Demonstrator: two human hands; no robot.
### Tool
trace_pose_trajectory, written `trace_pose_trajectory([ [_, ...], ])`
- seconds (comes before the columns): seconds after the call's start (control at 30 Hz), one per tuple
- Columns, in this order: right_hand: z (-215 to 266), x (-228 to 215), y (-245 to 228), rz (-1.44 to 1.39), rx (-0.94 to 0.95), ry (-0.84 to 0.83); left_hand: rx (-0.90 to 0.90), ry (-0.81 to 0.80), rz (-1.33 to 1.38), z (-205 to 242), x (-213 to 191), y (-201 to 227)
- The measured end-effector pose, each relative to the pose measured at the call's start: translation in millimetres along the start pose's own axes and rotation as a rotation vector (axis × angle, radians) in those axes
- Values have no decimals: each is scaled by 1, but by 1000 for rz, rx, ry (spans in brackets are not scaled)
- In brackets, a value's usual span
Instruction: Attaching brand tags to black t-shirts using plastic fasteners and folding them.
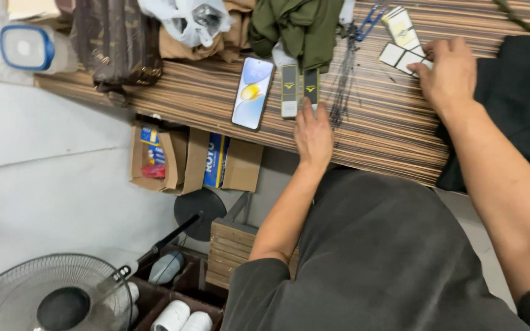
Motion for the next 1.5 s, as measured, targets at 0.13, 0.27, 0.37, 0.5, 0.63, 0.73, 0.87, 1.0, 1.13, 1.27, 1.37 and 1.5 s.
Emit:
trace_pose_trajectory([
  [0.13,0,-4,-2,-223,64,-9,-10,51,72,-9,-13,1],
  [0.27,9,-4,4,-311,140,-13,11,118,-11,-16,-31,4],
  [0.37,15,-18,0,-468,294,-83,-31,94,67,-17,-24,-4],
  [0.5,14,-60,-40,-767,469,-134,-103,25,151,-21,-28,-11],
  [0.63,35,-46,-59,-1207,526,-7,-115,89,163,-19,-10,-21],
  [0.73,45,-39,-68,-1404,509,79,-95,188,192,-19,-30,-15],
  [0.87,55,-48,-83,-1570,602,57,-21,327,385,-6,-77,6],
  [1.0,44,-82,-108,-1679,626,92,51,369,464,9,-100,33],
  [1.13,49,-65,-107,-1845,671,187,-249,-54,1033,15,-97,57],
  [1.27,62,-41,-86,-1901,719,263,-527,-429,1333,36,-56,67],
  [1.37,62,-58,-87,-1896,692,311,-476,-485,1344,47,-46,73],
  [1.5,63,-67,-89,-1829,666,293,-380,-603,1240,49,-60,82],
])
Point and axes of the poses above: each hand's wrist, its own z-axis away from the middle knuckle, its own x-axis out of the palm, y = z × x, the point moved 7 cm from there along -z, towards the middle knuckle, and after that the axes turned 14 degrees about -x, right-handed, at the moved point
